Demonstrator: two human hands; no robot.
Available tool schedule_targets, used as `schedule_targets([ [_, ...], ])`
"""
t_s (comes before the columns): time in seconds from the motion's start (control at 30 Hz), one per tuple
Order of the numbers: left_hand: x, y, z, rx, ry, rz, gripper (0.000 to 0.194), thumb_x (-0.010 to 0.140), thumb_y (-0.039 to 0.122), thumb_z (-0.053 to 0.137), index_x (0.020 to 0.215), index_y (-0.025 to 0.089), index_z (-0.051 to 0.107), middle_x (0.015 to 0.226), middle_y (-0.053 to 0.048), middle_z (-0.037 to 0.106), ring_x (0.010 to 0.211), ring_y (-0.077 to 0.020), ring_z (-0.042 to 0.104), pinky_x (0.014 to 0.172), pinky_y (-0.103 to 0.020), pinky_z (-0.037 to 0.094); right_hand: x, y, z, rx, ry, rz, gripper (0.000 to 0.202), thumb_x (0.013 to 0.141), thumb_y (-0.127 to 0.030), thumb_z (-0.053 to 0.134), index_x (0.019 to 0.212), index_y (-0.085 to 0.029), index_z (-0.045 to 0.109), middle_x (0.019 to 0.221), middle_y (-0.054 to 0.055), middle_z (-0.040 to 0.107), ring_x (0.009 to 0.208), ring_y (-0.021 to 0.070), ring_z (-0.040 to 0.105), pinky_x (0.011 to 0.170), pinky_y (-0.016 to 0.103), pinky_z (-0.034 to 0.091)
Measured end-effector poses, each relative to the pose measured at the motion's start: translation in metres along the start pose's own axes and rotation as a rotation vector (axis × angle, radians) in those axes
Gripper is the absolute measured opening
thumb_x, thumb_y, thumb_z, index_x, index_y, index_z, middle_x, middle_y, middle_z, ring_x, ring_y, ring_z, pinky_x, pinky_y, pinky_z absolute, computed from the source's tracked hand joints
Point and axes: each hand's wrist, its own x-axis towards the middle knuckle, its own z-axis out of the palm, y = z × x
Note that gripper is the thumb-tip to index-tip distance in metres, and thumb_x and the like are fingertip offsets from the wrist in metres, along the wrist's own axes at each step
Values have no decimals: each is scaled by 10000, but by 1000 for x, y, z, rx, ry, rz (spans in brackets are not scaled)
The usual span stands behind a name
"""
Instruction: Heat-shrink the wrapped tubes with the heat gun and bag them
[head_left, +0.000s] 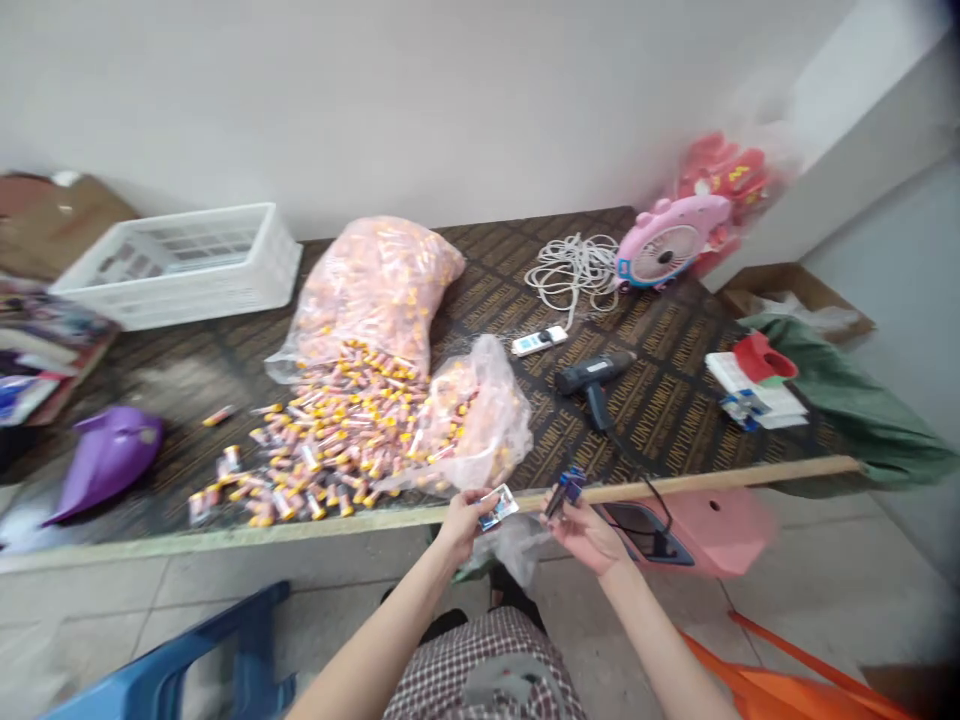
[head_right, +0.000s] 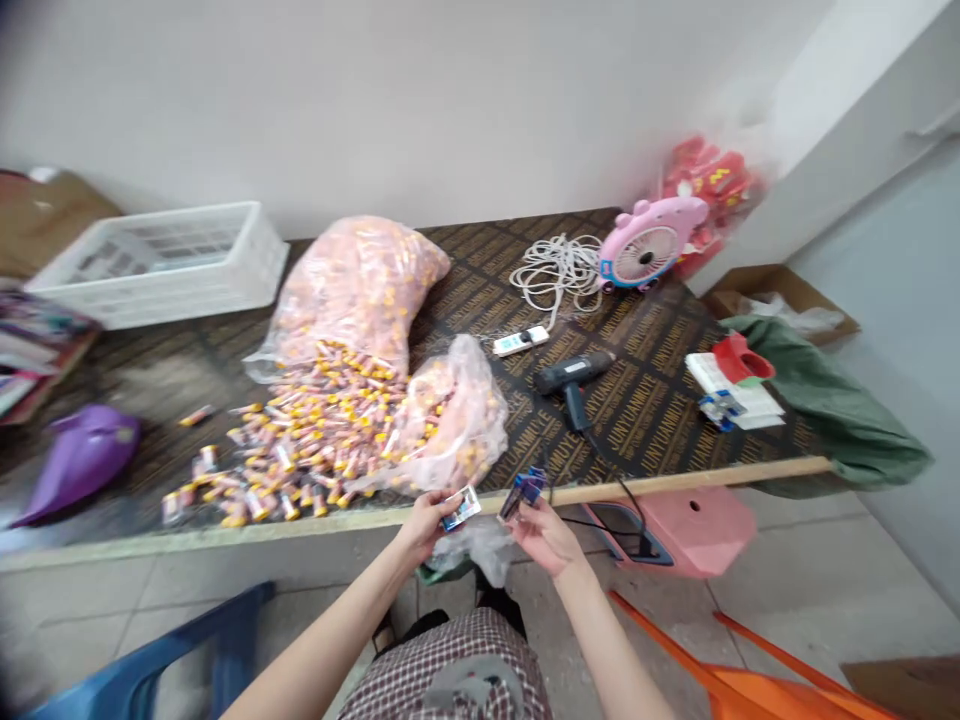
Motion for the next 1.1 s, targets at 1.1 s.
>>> schedule_targets([
  [1.1, -141, 122, -677, -721, 641, 131, 452, 847, 448, 412, 1103, 76, 431, 1059, -162, 523, 750, -147, 601, 708, -282, 486, 157, 403, 613, -218, -520, 435, 395, 413, -287, 837, 726, -202, 612, 749, -1, 677, 664, 168, 628, 650, 312, 481],
])
